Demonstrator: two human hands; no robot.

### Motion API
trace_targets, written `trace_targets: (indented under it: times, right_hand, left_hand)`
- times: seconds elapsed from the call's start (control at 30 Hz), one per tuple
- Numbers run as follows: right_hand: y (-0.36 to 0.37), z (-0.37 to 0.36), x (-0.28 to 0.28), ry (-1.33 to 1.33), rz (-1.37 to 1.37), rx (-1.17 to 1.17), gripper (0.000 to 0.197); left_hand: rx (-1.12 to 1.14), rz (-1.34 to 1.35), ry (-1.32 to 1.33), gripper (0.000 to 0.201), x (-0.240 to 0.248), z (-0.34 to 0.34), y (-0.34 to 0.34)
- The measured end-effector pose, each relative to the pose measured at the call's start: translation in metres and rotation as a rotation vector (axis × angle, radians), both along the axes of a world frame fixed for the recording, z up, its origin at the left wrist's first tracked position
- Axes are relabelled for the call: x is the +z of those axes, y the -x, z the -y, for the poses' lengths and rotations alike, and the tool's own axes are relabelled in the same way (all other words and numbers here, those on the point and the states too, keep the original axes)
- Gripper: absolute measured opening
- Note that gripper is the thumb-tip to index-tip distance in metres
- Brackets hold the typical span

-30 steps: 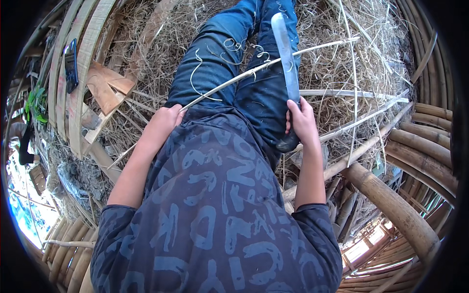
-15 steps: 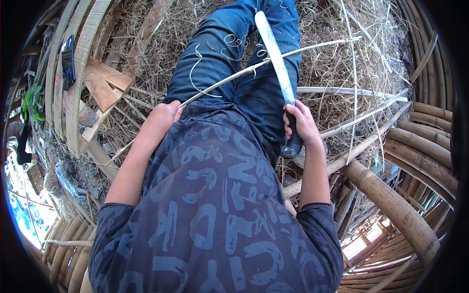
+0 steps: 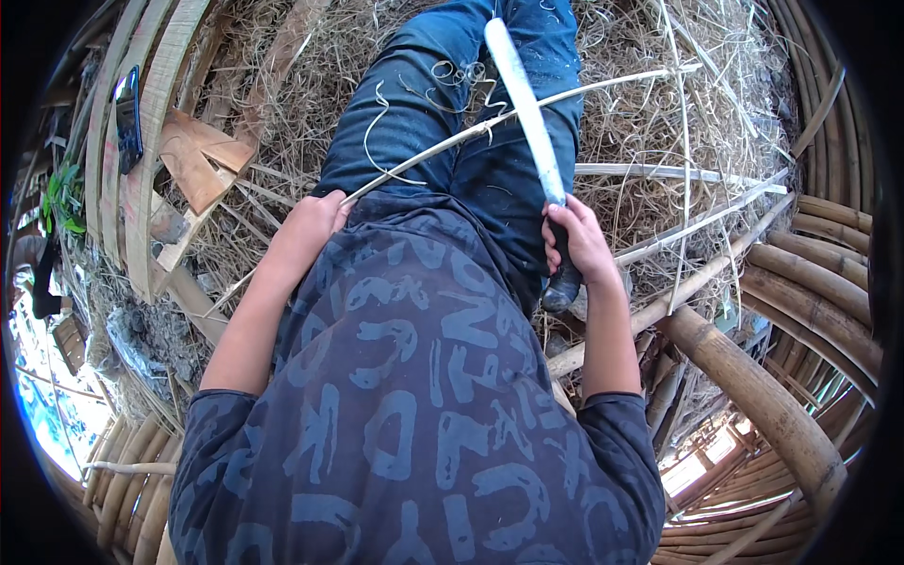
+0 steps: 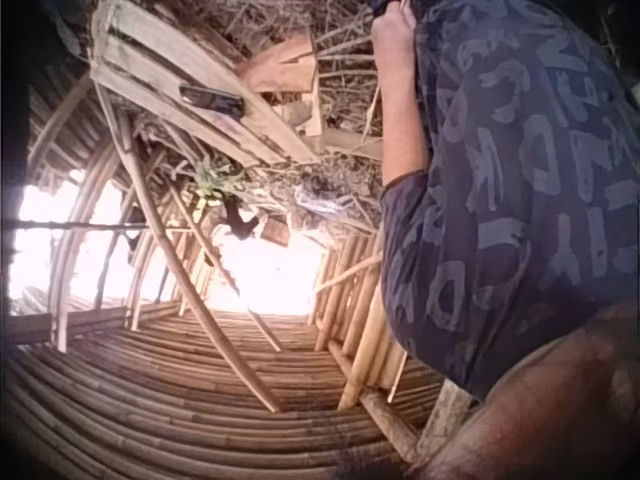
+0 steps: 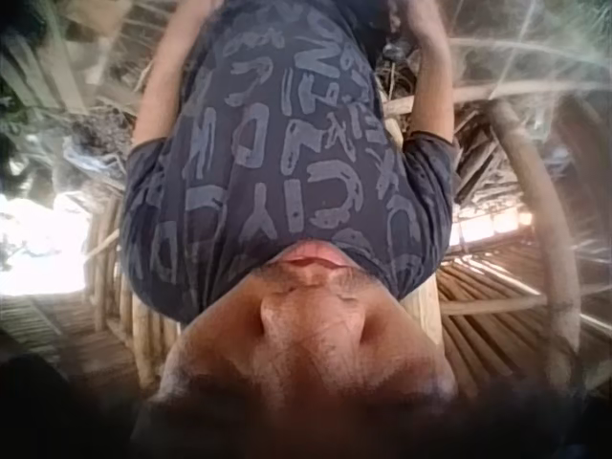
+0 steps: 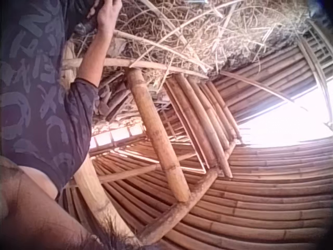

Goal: The person uses a large blade to shave and thin out a strip of bamboo by drawing the blade repeatedly along the wood surface while holding the strip by hand.

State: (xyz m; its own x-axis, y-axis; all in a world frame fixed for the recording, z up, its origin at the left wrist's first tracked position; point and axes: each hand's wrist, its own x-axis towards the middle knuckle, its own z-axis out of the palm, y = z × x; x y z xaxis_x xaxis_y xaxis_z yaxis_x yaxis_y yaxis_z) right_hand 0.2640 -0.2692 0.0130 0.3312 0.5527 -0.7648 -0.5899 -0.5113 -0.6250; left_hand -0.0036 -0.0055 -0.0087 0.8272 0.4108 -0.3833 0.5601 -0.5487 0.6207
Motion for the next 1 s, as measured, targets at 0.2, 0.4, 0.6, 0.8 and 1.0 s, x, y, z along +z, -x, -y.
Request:
trace_targets:
  times: [0.2,0.4,0.6,0.8,1.0]
  right_hand:
    - [0.024,-0.009,0.006,0.109,0.427,0.236,0.02]
    - [0.002,-0.008,0.008,0.027,0.006,0.108,0.013]
    - [0.001,-0.001,-0.006,0.055,0.253,0.041,0.015]
    - [0.019,-0.009,0.006,0.055,0.249,0.182,0.018]
    - [-0.009,0.009,-0.007,-0.115,-0.298,-0.009,0.015]
  left_hand:
    - [-0.002,-0.056,-0.001,0.024,-0.001,0.0,0.001]
    - [0.016,-0.037,0.012,0.018,0.003,0.001,-0.001]
    - [0.008,-0.055,0.003,0.022,0.002,0.002,-0.002]
    - [-0.005,-0.035,-0.002,0.023,-0.006,0.001,0.003]
    - [0.029,-0.093,0.024,0.022,0.003,0.0,-0.003]
